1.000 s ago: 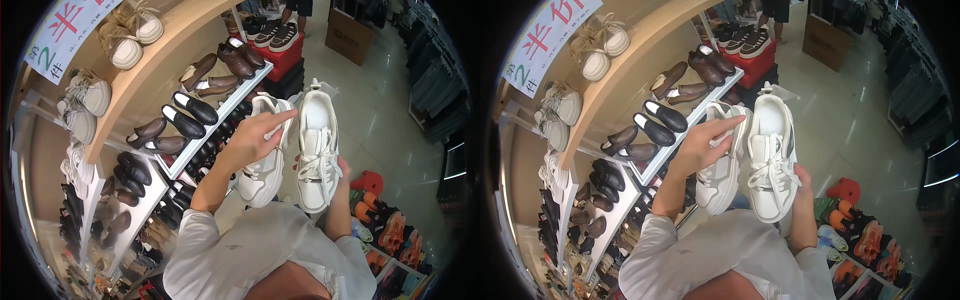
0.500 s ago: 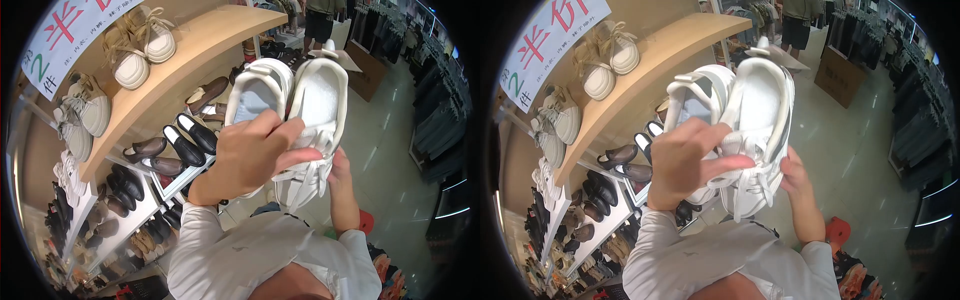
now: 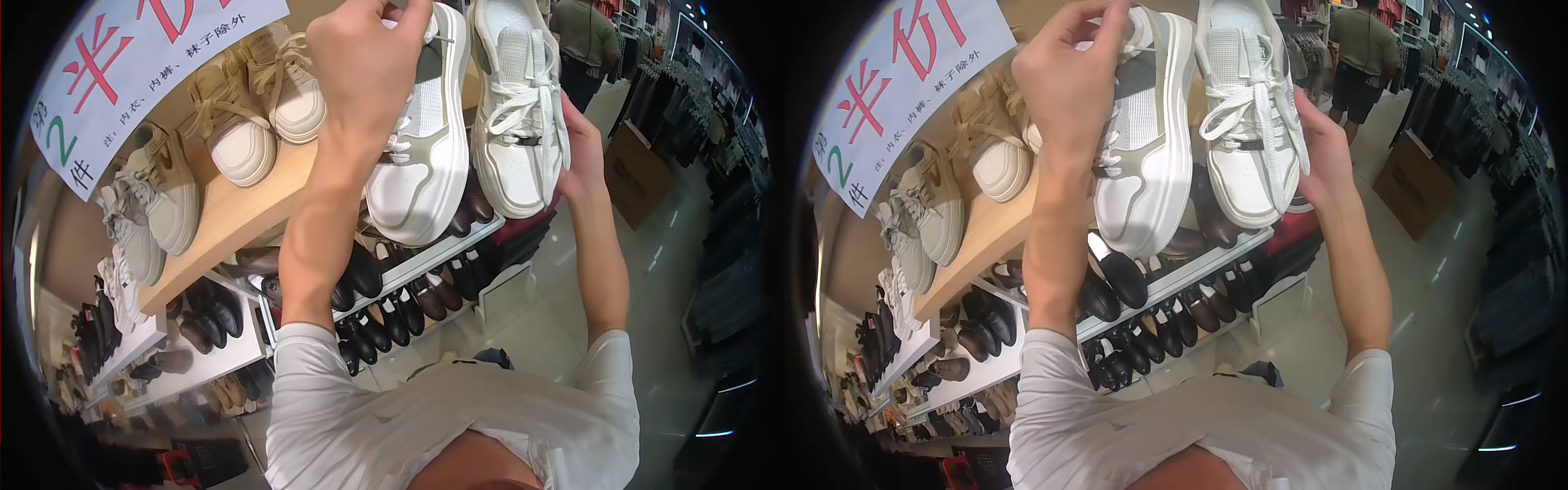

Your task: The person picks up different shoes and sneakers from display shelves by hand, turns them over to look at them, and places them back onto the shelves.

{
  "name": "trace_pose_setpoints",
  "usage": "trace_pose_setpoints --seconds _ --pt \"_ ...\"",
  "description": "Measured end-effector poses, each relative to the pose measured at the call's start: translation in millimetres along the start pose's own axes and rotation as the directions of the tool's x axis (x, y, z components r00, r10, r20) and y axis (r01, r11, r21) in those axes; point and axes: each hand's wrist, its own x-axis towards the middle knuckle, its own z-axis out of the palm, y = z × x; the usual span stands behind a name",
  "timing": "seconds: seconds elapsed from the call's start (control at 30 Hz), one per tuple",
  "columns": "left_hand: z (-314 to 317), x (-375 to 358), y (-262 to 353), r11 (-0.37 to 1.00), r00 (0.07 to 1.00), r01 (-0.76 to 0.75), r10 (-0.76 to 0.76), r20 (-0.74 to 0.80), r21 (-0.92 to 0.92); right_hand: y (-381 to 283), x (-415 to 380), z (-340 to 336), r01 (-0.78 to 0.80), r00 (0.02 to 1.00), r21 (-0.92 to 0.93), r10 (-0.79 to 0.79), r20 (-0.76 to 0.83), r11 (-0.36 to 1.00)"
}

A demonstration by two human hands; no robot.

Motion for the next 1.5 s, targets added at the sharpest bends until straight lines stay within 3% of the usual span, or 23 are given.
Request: trace_pose_setpoints --seconds 0.03,0.1,0.17,0.23,0.3,0.37,0.4,0.47,0.53,0.63,0.83,0.93,1.0,1.03,1.07,1.1,1.13,1.17,1.23,1.27,1.33,1.43,1.5 --pt "3.7 7.9 -5.3 0.999 1.0 -0.002 0.002 -0.011 0.038 -4.2 14.3 -6.6 -0.005 1.0 0.001 0.005 0.003 1.0" --pt "15.8 30.1 -21.3 0.997 1.0 -0.012 0.013 -0.019 0.072 -18.3 43.4 -19.5 -0.071 0.974 0.02 0.065 0.216 0.997" --pt "28.2 53.5 -43.8 0.955 0.996 -0.088 0.092 0.002 0.282 -32.5 70.2 -15.5 -0.082 0.976 0.024 0.075 0.203 0.996" --pt "41.0 62.6 -57.2 0.95 0.997 -0.054 0.068 -0.033 0.307 -48.3 97.6 -22.7 -0.049 0.993 -0.056 0.054 0.101 0.997" --pt "55.4 69.3 -69.5 0.944 0.996 -0.023 0.051 -0.076 0.33 -63.2 129.5 -36.6 -0.041 0.991 -0.053 0.047 0.122 0.998" --pt "66.1 68.4 -85.3 0.845 0.973 -0.065 0.172 -0.155 0.531 -72.4 162.8 -55.1 -0.066 0.99 -0.099 0.078 0.121 0.993" --pt "69.9 70.6 -97.1 0.837 0.971 -0.066 0.18 -0.16 0.543 -75.1 175.6 -58.8 -0.093 0.972 -0.122 0.117 0.205 0.988" --pt "78.5 73.9 -123.8 0.87 0.975 -0.01 0.119 -0.189 0.493 -76.7 193.3 -62.2 -0.155 0.96 -0.125 0.179 0.213 0.98" --pt "89.9 68.6 -146.8 0.81 0.973 -0.007 0.141 -0.183 0.586 -72.4 208.6 -60.6 -0.256 0.933 -0.119 0.277 0.228 0.959" --pt "102.0 63.6 -167.6 0.716 0.975 0.01 0.147 -0.166 0.698 -56.4 237.4 -67.0 -0.246 0.959 -0.179 0.266 0.096 0.953" --pt "115.7 58.1 -203.3 0.617 0.997 0.013 0.057 -0.061 0.787 -27.6 254.5 -71.4 -0.421 0.899 -0.115 0.43 0.076 0.9" --pt "126.7 54.4 -203.3 0.672 0.998 -0.051 0.019 0.052 0.738 -15.9 264.0 -87.7 -0.358 0.928 -0.286 0.373 -0.003 0.889" --pt "130.8 44.0 -198.4 0.678 0.982 -0.177 0.074 0.173 0.713 -9.3 260.9 -91.1 -0.254 0.967 -0.497 0.228 -0.114 0.83" --pt "128.4 44.9 -190.1 0.624 0.952 -0.252 0.025 0.304 0.74 -20.3 248.2 -74.8 -0.211 0.975 -0.637 0.11 -0.195 0.741" --pt "131.0 34.9 -197.0 0.573 0.944 -0.33 0.177 0.28 0.75 -26.3 247.6 -78.0 -0.086 0.987 -0.752 -0.045 -0.152 0.653" --pt "129.1 31.0 -185.3 0.58 0.949 -0.297 0.092 0.301 0.759 -25.6 243.3 -74.2 0.077 0.961 -0.802 -0.26 -0.099 0.593" --pt "127.6 28.4 -176.7 0.561 0.95 -0.294 0.084 0.301 0.774 -23.5 238.6 -70.2 0.109 0.948 -0.811 -0.305 -0.089 0.575" --pt "127.9 22.8 -177.4 0.584 0.932 -0.363 0.239 0.273 0.726 -20.2 229.7 -62.0 0.109 0.983 -0.758 -0.185 -0.015 0.643" --pt "114.6 15.2 -132.8 0.666 0.886 -0.291 -0.084 0.457 0.687 -11.6 239.0 -78.0 0.046 0.998 -0.808 0.003 0.059 0.587" --pt "119.0 8.0 -147.8 0.656 0.885 -0.284 -0.1 0.454 0.699 -7.6 240.0 -79.7 0.037 0.998 -0.804 0.021 0.062 0.593" --pt "134.3 -8.9 -176.8 0.615 0.93 -0.342 0.117 0.347 0.711 -9.9 232.6 -73.8 0.117 0.993 -0.89 -0.034 0.114 0.441" --pt "130.4 -13.2 -166.1 0.641 0.898 -0.296 -0.065 0.435 0.708 -11.5 226.5 -74.4 0.223 0.972 -0.943 -0.124 0.198 0.245" --pt "137.4 -15.8 -176.1 0.63 0.909 -0.3 -0.039 0.415 0.717 -14.5 226.6 -75.5 0.192 0.979 -0.96 -0.109 0.173 0.203"
